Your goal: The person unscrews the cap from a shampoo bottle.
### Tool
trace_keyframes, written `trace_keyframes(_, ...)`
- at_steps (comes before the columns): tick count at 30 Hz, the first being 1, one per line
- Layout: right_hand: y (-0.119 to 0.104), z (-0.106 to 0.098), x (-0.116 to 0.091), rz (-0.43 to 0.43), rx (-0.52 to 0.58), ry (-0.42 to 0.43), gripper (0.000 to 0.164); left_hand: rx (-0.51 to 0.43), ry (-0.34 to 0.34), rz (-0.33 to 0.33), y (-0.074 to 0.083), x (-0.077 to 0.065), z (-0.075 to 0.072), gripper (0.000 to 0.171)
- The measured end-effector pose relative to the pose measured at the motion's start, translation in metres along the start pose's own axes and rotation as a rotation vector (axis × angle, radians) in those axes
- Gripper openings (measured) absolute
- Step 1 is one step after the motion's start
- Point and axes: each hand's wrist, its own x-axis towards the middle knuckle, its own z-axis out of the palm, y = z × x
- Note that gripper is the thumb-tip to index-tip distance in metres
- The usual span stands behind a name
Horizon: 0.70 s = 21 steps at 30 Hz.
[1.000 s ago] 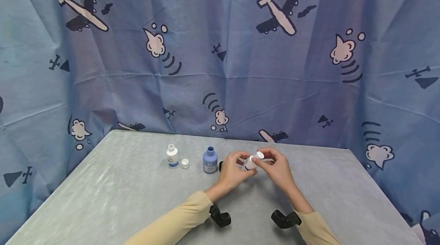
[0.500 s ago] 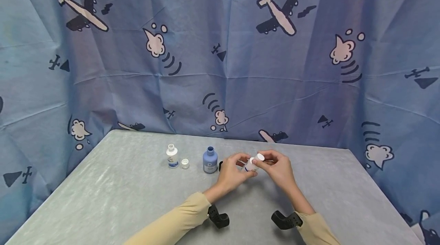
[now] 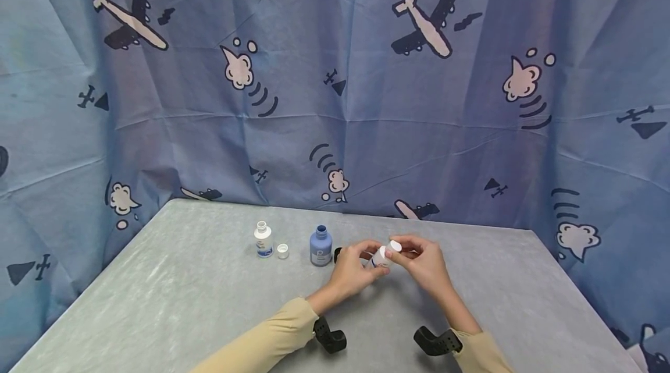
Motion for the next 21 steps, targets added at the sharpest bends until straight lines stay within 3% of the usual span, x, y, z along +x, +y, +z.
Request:
trace_keyframes(11,0.0046,-0.0049,-0.0041,-0.107,-0.002,-0.110,0.040,-0.034,-0.207,-0.033,-0.0020,-0.0032,-0.0052,0.043)
trace_keyframes(16,0.0084,-0.0068,-0.0044,-0.181,0.037,-0.171,0.043,-0.052,-0.246,-0.028,-0.0028,-0.0029,-0.0043,0.041)
trace_keyframes(21,0.0081,-0.0067,-0.0039,-0.213,0.081,-0.218,0.045,-0.055,-0.230,-0.025,-0.0029,-0.0029,-0.0027,0.042)
